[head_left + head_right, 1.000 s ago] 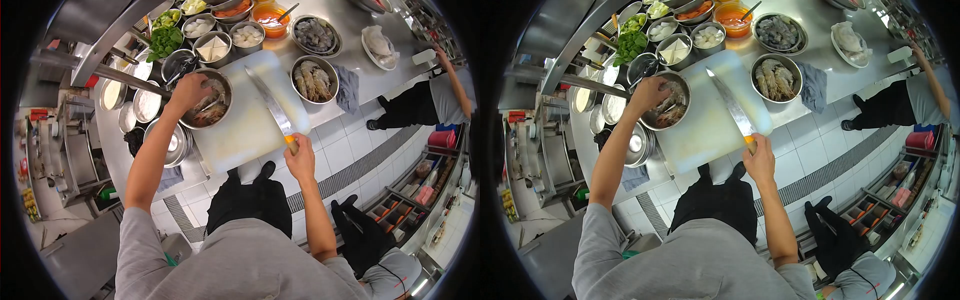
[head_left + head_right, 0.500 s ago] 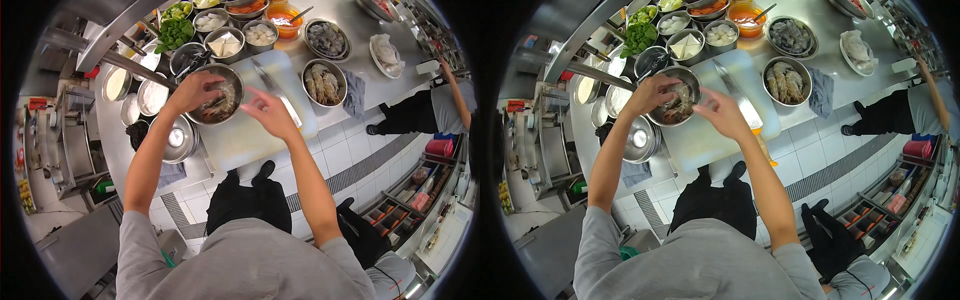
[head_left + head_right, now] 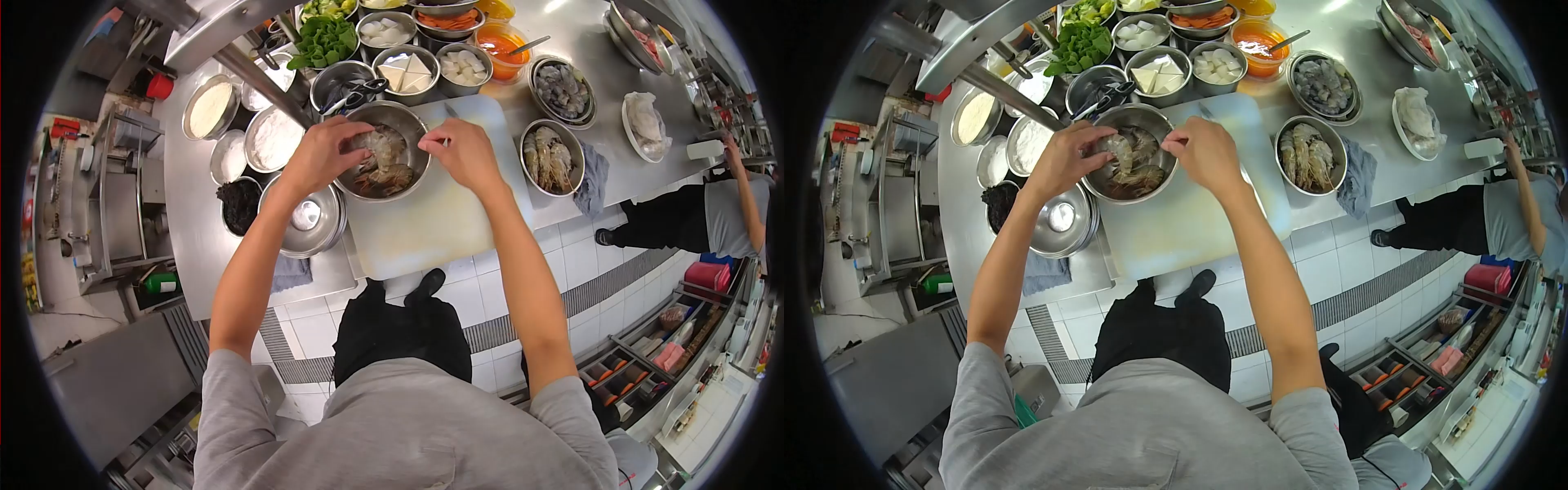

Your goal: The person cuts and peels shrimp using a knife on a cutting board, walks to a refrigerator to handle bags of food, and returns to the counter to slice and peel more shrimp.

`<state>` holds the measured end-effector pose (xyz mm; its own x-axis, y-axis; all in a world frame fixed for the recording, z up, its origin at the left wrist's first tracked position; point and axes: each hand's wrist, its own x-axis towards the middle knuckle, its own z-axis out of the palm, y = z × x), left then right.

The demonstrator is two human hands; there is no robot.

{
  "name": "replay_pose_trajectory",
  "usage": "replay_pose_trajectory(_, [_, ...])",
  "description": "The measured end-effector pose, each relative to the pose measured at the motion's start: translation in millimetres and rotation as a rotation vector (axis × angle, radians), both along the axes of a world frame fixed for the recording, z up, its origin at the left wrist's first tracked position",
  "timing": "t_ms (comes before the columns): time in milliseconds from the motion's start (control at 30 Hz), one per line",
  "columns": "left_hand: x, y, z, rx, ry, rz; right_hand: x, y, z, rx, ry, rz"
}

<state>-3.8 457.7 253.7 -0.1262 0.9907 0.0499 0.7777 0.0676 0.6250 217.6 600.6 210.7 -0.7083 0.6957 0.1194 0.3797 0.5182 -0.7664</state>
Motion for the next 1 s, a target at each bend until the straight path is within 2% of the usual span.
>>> replay_pose_trajectory(133, [1.3,-16.3,-0.8,0.045,-0.027,0.033,-18.9,23.0,-2.6,0.245,-0.202,0.095])
replay_pose_trajectory(233, [12.1,-30.7,7.0,0.032,-0.067,0.075,-34.9,35.7,10.6,0.282,-0.348,0.244])
replay_pose_trajectory(367, [21.1,-49.0,8.6,0.023,-0.151,0.103,-48.0,42.5,6.4,0.374,-0.411,0.303])
replay_pose_trajectory(467, [23.7,-61.9,9.0,0.01,-0.182,0.131,-55.3,42.5,7.1,0.387,-0.466,0.319])
replay_pose_trajectory(633, [23.6,-78.1,6.4,-0.001,-0.174,0.139,-56.6,44.9,-3.0,0.636,-0.579,0.277])
replay_pose_trajectory(1000, [35.9,-76.9,2.0,-0.013,-0.194,0.099,-37.3,52.6,-15.8,0.717,-0.645,0.167])
